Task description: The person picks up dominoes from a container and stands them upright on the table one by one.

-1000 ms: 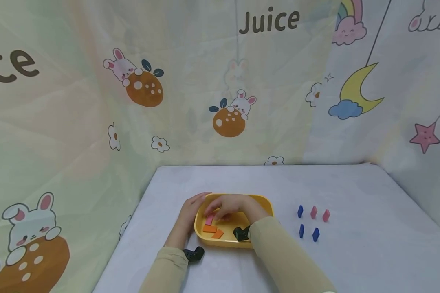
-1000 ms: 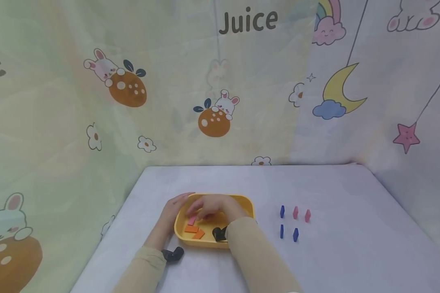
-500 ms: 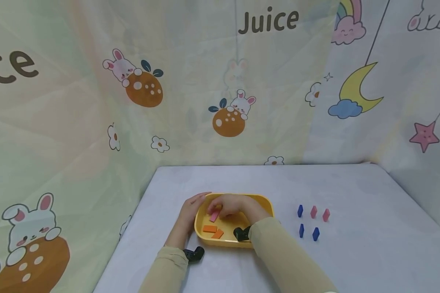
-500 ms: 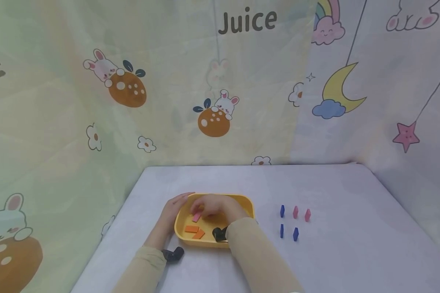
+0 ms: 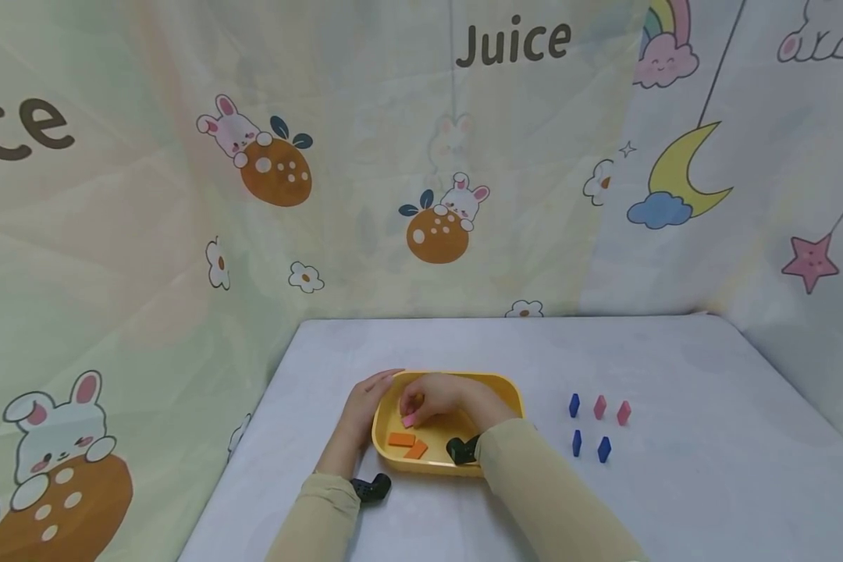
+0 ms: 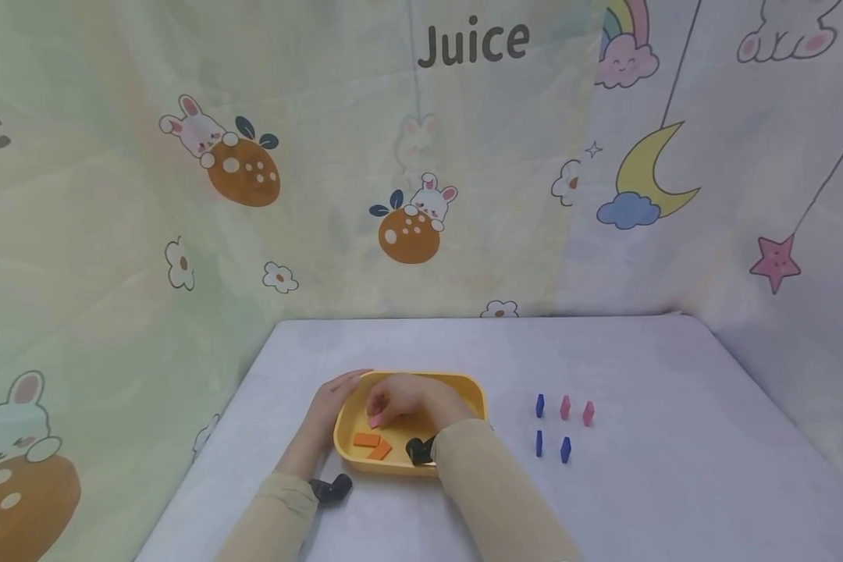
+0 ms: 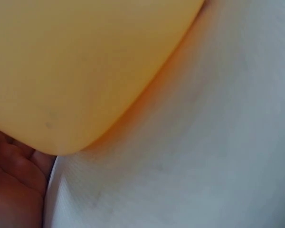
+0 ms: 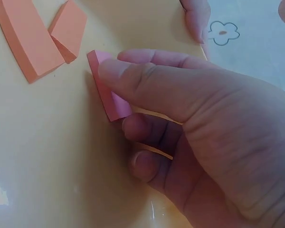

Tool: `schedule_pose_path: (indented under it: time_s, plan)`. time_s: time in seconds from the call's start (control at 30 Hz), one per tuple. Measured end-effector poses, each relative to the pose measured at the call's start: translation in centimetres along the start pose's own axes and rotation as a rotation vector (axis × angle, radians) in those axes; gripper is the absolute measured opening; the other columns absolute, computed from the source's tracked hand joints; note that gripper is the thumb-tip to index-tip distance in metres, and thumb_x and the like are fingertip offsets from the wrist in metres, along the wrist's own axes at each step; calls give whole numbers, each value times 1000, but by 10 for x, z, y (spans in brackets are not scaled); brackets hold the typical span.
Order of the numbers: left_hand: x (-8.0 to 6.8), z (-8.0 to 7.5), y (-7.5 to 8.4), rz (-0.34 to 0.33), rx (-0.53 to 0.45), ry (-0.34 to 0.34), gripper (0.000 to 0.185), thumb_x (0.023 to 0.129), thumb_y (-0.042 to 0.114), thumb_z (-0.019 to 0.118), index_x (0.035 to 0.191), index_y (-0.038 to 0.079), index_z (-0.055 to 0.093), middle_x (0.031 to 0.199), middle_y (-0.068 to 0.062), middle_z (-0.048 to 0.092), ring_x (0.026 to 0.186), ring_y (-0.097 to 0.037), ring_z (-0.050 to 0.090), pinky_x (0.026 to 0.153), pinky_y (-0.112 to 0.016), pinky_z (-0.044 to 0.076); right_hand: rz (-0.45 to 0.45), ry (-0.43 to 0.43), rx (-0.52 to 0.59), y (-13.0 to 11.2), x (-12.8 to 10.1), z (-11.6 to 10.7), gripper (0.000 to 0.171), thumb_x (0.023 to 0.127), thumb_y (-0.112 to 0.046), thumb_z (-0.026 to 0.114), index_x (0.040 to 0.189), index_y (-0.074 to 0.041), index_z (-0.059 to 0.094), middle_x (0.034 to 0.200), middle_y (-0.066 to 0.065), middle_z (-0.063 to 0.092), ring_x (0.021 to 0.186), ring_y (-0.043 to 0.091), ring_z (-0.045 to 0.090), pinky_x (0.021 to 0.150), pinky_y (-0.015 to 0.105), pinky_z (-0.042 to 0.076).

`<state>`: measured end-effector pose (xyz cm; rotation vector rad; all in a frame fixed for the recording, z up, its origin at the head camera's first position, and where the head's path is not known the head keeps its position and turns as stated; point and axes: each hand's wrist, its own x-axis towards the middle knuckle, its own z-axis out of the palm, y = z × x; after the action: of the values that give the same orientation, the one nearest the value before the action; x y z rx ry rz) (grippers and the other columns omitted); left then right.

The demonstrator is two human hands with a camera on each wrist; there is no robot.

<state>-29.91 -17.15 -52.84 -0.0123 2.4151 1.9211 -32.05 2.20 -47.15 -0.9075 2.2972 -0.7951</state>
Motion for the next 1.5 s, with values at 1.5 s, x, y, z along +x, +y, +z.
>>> schedule_pose_path:
  time_s: [1.5]
  plan:
    - [-2,1,5,-38,-2,0,38,97,52,52,124,31,69,132,5,65,129,-19,56,110,-42,46,-9,97,-151,-23,-40,-33,8,92,-31,69,96,-28,63,87,-8,62,82,11,57,71,24,52]
